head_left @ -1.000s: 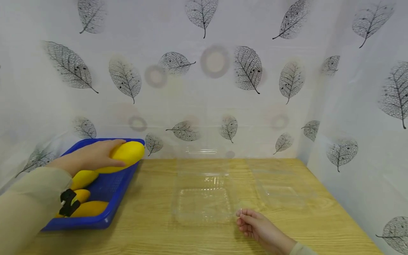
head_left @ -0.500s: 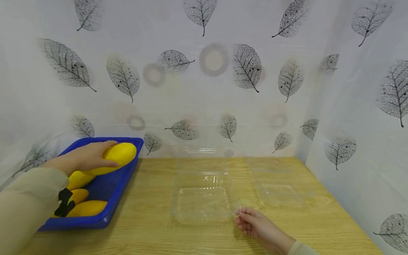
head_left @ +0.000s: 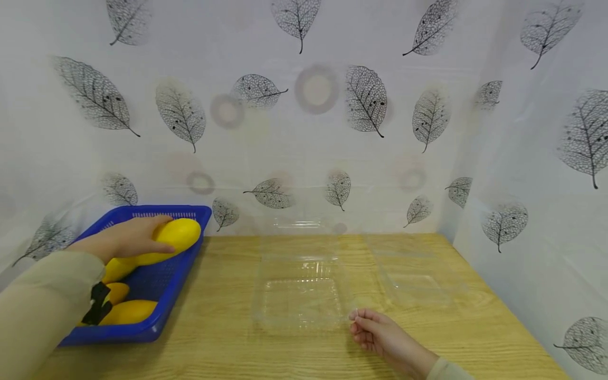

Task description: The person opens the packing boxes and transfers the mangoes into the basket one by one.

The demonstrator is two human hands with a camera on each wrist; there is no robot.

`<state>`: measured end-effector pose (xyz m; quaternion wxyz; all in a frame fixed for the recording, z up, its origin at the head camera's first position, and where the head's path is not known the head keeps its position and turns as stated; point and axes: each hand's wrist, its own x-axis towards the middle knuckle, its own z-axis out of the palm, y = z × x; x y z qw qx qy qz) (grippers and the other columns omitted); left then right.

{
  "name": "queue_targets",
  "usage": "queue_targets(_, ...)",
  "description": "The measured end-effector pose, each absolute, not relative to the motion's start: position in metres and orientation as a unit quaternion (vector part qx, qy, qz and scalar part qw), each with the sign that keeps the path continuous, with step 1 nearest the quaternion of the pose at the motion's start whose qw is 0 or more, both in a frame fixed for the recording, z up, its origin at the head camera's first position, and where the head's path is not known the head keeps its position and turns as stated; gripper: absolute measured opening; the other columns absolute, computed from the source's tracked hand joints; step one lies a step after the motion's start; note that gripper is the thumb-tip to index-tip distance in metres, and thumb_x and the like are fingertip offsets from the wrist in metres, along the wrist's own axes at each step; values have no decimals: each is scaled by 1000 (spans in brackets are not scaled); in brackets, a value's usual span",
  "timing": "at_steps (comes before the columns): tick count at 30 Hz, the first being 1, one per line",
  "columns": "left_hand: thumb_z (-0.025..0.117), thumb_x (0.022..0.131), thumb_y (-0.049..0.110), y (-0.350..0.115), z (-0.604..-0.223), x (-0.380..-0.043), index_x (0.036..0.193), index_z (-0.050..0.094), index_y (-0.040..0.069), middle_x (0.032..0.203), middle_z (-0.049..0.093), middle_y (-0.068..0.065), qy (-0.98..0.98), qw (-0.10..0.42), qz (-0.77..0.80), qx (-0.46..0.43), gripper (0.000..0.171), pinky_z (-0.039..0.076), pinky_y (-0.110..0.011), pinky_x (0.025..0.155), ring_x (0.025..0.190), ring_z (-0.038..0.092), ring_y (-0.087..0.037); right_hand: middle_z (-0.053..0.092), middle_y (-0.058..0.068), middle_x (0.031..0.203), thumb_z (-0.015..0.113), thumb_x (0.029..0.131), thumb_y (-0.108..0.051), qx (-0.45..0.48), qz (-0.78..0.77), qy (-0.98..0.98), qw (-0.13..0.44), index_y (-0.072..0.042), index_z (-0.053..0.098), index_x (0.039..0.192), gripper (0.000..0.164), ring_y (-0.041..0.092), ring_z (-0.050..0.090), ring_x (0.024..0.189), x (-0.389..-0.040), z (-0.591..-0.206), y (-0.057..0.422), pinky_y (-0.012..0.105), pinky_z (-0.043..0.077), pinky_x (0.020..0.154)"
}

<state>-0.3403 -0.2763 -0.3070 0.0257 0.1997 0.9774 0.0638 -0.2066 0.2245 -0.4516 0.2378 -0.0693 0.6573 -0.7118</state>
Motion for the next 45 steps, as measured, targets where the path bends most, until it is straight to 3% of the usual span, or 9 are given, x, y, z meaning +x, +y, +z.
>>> queue_targets(8, 60, 78, 62, -281, -309, -342, 134, 37, -9, 128, 44, -35, 980, 26, 58, 187, 93, 34, -66, 88, 112, 43, -52, 56, 2, 93, 47, 98, -26, -60, -709, 662, 236, -1, 47, 113, 29, 9, 54, 80, -206, -450, 225, 23, 44, 69)
queue_targets(22, 63, 78, 58, -282, -323, -349, 133, 34, -14, 126, 43, -38, 980, 81, 53, 173, 94, 34, -66, 88, 111, 42, -54, 56, 1, 93, 47, 98, -25, -70, -715, 654, 238, -1, 47, 113, 28, 9, 54, 80, -201, -450, 232, 22, 45, 70)
queue_targets(31, 64, 78, 56, -277, -328, -353, 131, 37, -13, 120, 48, -36, 980, 96, 44, 171, 91, 39, -63, 84, 103, 49, -48, 56, 0, 94, 44, 99, -24, -81, -717, 650, 239, -3, 46, 114, 26, 8, 53, 80, -199, -449, 236, 22, 44, 69)
queue_targets(38, 65, 78, 55, -277, -333, -353, 130, 35, -17, 123, 43, -40, 979, 119, 39, 162, 94, 36, -65, 87, 109, 43, -55, 56, 1, 95, 44, 99, -24, -81, -711, 656, 240, 0, 45, 115, 28, 8, 53, 80, -198, -448, 236, 22, 45, 70)
queue_targets(45, 67, 77, 52, -283, -338, -349, 128, 36, -17, 119, 46, -40, 979, 124, 40, 154, 91, 38, -64, 85, 106, 46, -54, 56, 2, 95, 45, 98, -25, -80, -709, 658, 242, 1, 45, 116, 31, 9, 53, 81, -199, -449, 231, 23, 45, 71)
